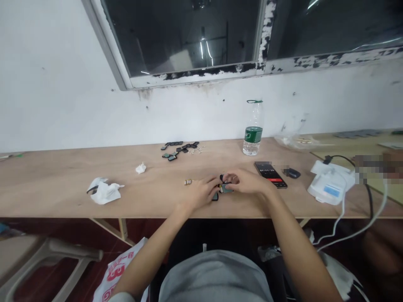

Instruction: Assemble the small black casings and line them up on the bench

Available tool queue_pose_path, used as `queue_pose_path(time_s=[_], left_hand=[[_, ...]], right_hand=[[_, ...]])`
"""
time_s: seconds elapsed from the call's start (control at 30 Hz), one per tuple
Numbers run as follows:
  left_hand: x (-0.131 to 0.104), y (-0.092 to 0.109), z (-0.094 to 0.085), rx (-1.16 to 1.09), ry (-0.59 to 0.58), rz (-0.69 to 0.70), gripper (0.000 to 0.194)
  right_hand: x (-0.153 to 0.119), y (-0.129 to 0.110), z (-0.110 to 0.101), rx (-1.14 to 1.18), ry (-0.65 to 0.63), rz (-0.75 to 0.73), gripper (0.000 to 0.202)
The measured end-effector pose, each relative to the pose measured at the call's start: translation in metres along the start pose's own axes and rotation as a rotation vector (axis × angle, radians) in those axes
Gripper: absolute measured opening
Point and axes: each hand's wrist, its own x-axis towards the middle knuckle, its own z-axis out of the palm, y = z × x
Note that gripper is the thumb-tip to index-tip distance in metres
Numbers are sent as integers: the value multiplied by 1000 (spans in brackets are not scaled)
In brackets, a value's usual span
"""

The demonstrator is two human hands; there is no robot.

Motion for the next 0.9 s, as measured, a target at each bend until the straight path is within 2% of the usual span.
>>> queue_pose_path(time_s=[0.13,0.3,0.67,0.9], left_hand=[[-1,-4,2,-31,89,7,27],[-3,-11,3,-77,156,86,33],[-6,-22,5,-30,266,226,59],[-3,-18,0,-115,233,194,51]], right_hand=[[-2,-10,-1,63,49,-8,18],[-4,-17,-4,113,90,-7,19],[-2,-14,1,264,118,-44,25],[-2,-19,-1,338,138,3,22]])
